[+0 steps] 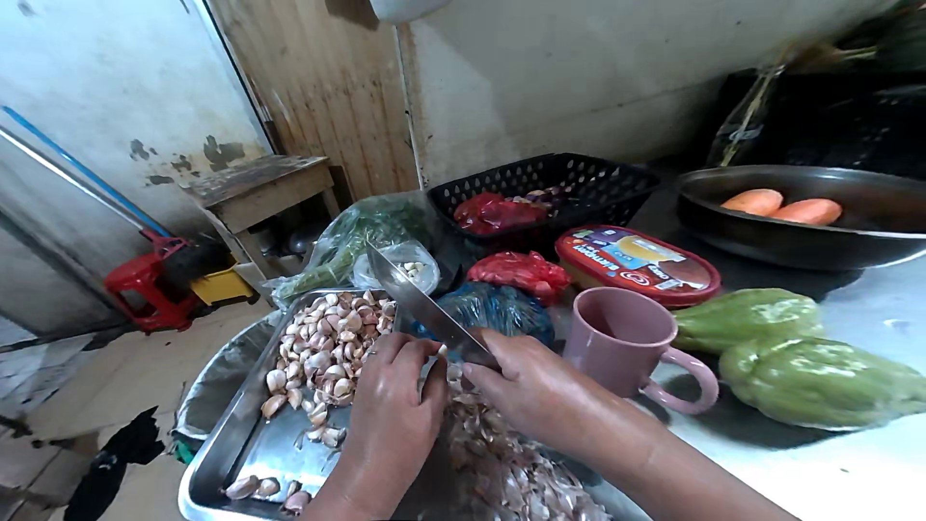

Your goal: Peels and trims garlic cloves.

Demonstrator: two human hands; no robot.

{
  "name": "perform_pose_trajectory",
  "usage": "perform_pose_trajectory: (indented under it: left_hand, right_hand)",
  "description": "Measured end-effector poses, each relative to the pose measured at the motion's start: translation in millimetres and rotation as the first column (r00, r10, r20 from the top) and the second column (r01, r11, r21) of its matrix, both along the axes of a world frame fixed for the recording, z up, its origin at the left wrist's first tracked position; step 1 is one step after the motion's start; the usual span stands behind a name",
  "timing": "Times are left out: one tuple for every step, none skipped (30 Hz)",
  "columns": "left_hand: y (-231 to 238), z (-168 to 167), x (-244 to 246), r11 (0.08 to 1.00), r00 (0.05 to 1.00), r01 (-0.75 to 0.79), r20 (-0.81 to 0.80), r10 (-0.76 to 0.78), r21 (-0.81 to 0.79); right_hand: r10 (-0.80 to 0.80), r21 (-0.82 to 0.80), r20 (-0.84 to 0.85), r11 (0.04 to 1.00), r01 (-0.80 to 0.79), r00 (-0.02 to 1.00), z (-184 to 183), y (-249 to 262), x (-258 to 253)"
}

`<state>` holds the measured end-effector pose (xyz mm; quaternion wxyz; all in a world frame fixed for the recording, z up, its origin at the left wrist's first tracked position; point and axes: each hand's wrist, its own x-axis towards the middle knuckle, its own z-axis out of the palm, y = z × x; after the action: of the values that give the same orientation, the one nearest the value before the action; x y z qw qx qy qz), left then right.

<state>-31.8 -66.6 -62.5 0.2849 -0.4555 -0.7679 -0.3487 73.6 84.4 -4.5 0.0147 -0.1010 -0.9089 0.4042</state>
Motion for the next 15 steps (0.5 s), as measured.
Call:
perform_pose_trajectory:
  left_hand:
    - [0, 0, 0, 1.000, 0.999, -0.003, -0.034, 0.003, -0.003]
    - [0, 0, 0, 1.000, 0.998, -0.005, -0.062, 0.005, -0.012]
    - [-1, 1, -1, 1.000, 0.996, -0.010, -0.088, 0.008, -0.020]
    - [-1, 1, -1, 0.999, 0.994, -0.017, -0.112, 0.014, -0.028]
    - [-1, 1, -2, 0.999, 0.990, -0.022, -0.137, 0.017, -0.035]
    - [-2, 1, -3, 0.999, 0.986, -0.024, -0.163, 0.017, -0.039]
    - [-2, 1, -5, 0.999, 0.983, -0.024, -0.185, 0.017, -0.039]
    - [-3, 0, -6, 0.999, 0.981, -0.023, -0.194, 0.016, -0.036]
    - [-3, 0, -7, 1.000, 0.982, -0.015, -0.189, 0.010, -0.026]
    - [-2, -1, -7, 1.000, 0.988, 0.007, -0.153, -0.008, -0.007]
    - [-2, -1, -7, 0.999, 0.997, 0.037, -0.073, -0.035, 0.019]
    - [-2, 1, -5, 0.997, 0.996, 0.064, 0.055, -0.067, 0.048]
    - [-3, 4, -1, 0.993, 0.968, 0.091, 0.228, -0.105, 0.071]
    - [-4, 9, 2, 0.989, 0.904, 0.110, 0.404, -0.143, 0.102]
    - [-6, 13, 2, 0.981, 0.824, 0.123, 0.536, -0.186, 0.151]
  right_hand:
    - [0.003, 0.014, -0.002, 1.000, -0.003, 1.000, 0, 0, 0]
    - [0.004, 0.030, -0.003, 1.000, -0.003, 1.000, 0, 0, -1]
    - [0.005, 0.044, -0.001, 0.999, -0.005, 1.000, 0, 0, -1]
    - [0.008, 0.055, 0.005, 0.998, -0.008, 1.000, 0, 0, -1]
    - [0.008, 0.061, 0.009, 0.998, -0.008, 1.000, 0, 0, -1]
    - [0.005, 0.054, 0.012, 0.999, -0.006, 1.000, 0, 0, -1]
    - [0.002, 0.041, 0.017, 0.999, -0.003, 1.000, 0, 0, -1]
    - [-0.001, 0.024, 0.025, 1.000, 0.000, 1.000, 1, 0, -1]
    - [-0.001, 0.002, 0.036, 1.000, 0.001, 0.999, 3, 0, -1]
    - [-0.002, -0.024, 0.040, 1.000, 0.003, 0.999, 4, 0, -1]
    - [-0.006, -0.055, 0.036, 0.998, 0.008, 0.999, 4, 0, -1]
    - [-0.017, -0.072, 0.023, 0.997, 0.019, 1.000, 3, 1, -1]
    - [-0.029, -0.085, 0.018, 0.996, 0.030, 0.999, 2, 2, -2]
    - [-0.041, -0.092, 0.027, 0.995, 0.044, 0.999, 2, 3, -3]
    - [-0.058, -0.093, 0.038, 0.994, 0.061, 0.998, 2, 4, -4]
